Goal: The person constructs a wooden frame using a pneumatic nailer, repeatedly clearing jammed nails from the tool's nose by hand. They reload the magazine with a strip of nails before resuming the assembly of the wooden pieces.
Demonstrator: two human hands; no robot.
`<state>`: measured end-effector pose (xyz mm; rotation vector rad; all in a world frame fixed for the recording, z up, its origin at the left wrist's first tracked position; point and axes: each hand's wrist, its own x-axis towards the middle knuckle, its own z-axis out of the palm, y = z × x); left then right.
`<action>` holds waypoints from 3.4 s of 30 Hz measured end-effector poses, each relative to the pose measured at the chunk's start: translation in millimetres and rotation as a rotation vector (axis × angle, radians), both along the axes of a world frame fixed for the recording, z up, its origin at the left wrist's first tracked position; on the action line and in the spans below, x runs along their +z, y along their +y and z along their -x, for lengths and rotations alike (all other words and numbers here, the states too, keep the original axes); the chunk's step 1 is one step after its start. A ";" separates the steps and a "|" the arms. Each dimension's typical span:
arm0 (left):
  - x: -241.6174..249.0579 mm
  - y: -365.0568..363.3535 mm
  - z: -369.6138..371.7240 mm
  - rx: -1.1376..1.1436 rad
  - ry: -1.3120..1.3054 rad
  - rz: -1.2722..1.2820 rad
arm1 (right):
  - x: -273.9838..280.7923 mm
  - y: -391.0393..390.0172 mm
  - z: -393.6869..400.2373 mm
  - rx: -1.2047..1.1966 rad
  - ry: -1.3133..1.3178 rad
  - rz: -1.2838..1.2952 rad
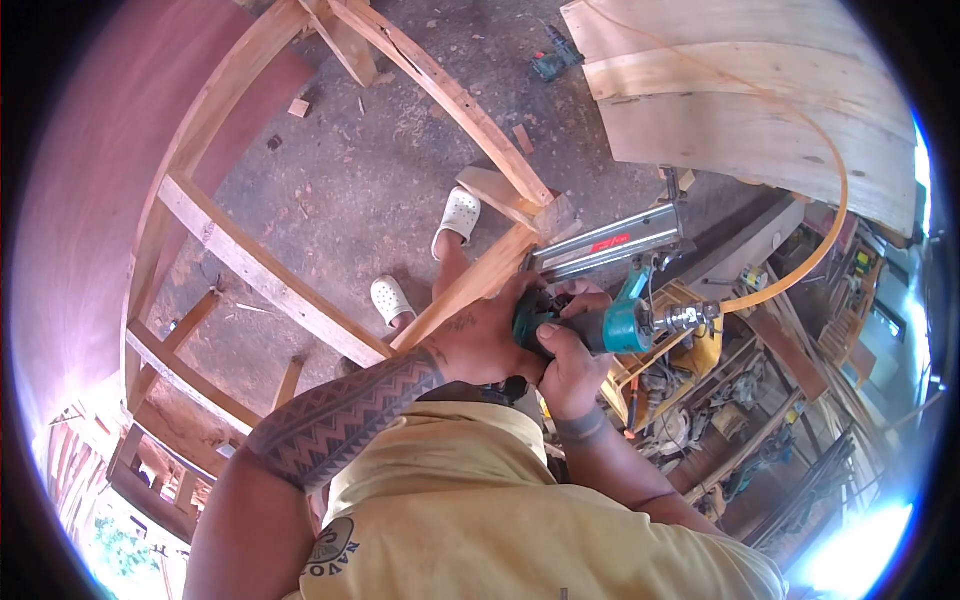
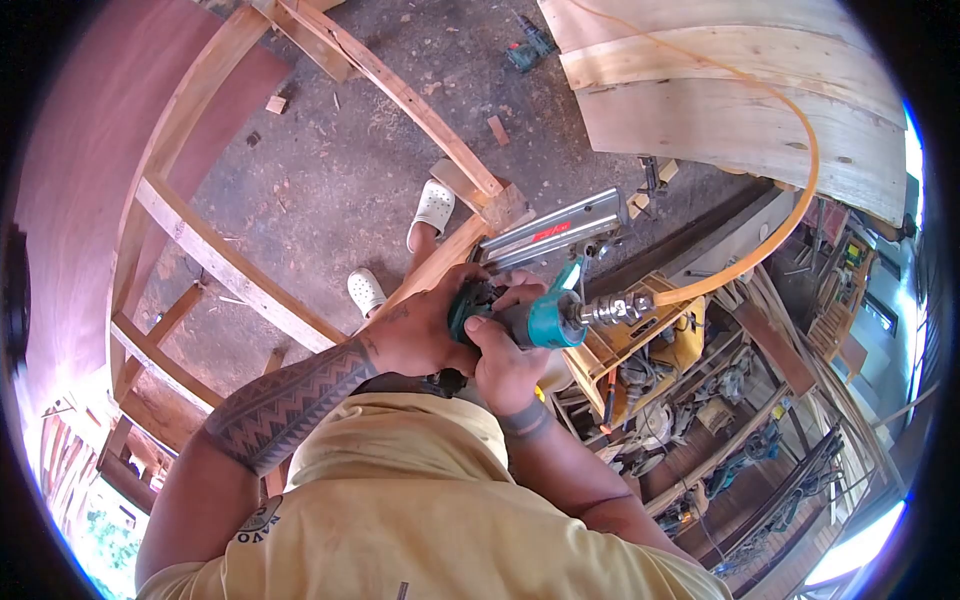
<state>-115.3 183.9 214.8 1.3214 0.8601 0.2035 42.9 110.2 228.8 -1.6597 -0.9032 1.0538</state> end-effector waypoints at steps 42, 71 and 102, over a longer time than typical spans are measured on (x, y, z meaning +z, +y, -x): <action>16.0 -64.8 -1.5 -0.097 0.042 0.341 | 32.8 -28.6 -24.3 -0.047 0.118 0.216; -12.7 -148.0 -46.2 0.518 0.058 0.921 | 75.7 -152.8 -120.1 0.689 -0.551 0.472; -89.8 -70.4 -224.9 -0.096 0.357 -0.131 | -126.3 -150.1 -244.6 -0.476 1.601 0.046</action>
